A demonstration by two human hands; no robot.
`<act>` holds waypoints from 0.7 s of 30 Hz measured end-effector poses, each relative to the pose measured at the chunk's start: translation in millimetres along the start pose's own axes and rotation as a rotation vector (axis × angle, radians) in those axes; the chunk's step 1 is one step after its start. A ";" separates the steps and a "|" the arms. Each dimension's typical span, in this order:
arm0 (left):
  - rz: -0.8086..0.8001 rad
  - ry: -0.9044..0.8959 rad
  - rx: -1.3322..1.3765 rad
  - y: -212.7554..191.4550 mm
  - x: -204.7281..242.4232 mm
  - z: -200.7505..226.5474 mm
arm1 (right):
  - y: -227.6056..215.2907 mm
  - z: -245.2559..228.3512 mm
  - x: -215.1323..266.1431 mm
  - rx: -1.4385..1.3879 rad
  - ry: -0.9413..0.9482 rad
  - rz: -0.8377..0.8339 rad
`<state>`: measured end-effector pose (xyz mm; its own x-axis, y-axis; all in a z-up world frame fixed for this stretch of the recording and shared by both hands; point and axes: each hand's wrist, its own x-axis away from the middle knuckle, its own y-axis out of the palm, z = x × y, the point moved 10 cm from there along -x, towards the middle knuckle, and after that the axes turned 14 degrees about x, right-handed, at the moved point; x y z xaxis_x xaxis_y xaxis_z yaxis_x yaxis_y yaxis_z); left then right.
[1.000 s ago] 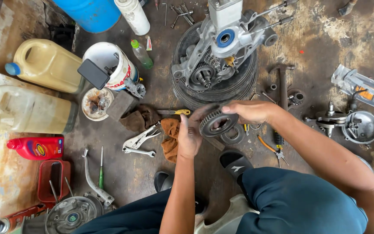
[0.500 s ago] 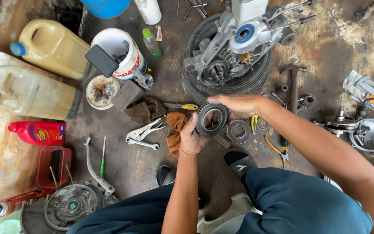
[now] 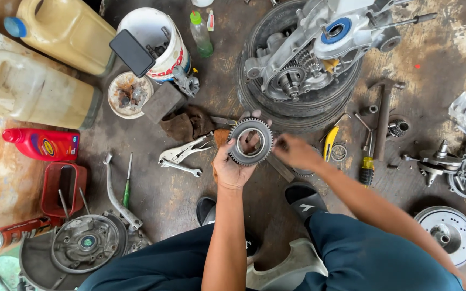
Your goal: The person sits on the floor and cleans a metal gear using a wire brush. They hold the gear in one hand and scrub the teeth and inner surfaces with the brush in the other hand.
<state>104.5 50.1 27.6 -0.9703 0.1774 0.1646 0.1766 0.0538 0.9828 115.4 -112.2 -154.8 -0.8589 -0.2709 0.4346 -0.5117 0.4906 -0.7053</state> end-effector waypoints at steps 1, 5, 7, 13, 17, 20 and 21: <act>0.002 -0.001 -0.001 -19.9 -6.9 2.5 | 33.3 20.3 -10.1 -0.002 0.001 0.000; -0.112 -0.040 -0.076 -58.0 -19.2 8.3 | 111.7 29.4 -18.3 0.430 -0.143 0.111; -0.138 -0.059 -0.087 -60.7 -25.3 6.2 | 115.7 22.9 -16.8 0.549 -0.136 0.122; -0.116 -0.073 -0.059 -73.6 -27.1 4.7 | 107.0 18.8 -18.9 0.567 -0.094 0.159; 0.036 -0.003 -0.011 -39.7 -21.5 3.6 | 72.3 -56.9 -16.4 0.545 -0.263 0.299; 0.170 0.076 0.021 -28.3 -14.2 13.2 | 46.6 -117.6 -22.3 0.348 -0.280 0.334; 0.169 0.088 0.017 -26.7 -13.6 18.9 | 41.6 -127.9 -30.4 0.164 -0.187 0.258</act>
<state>116.1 64.8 -2.5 -0.9370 0.0983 0.3351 0.3408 0.0475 0.9389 123.1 22.4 -125.8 -0.9416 -0.3099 0.1314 -0.2614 0.4272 -0.8656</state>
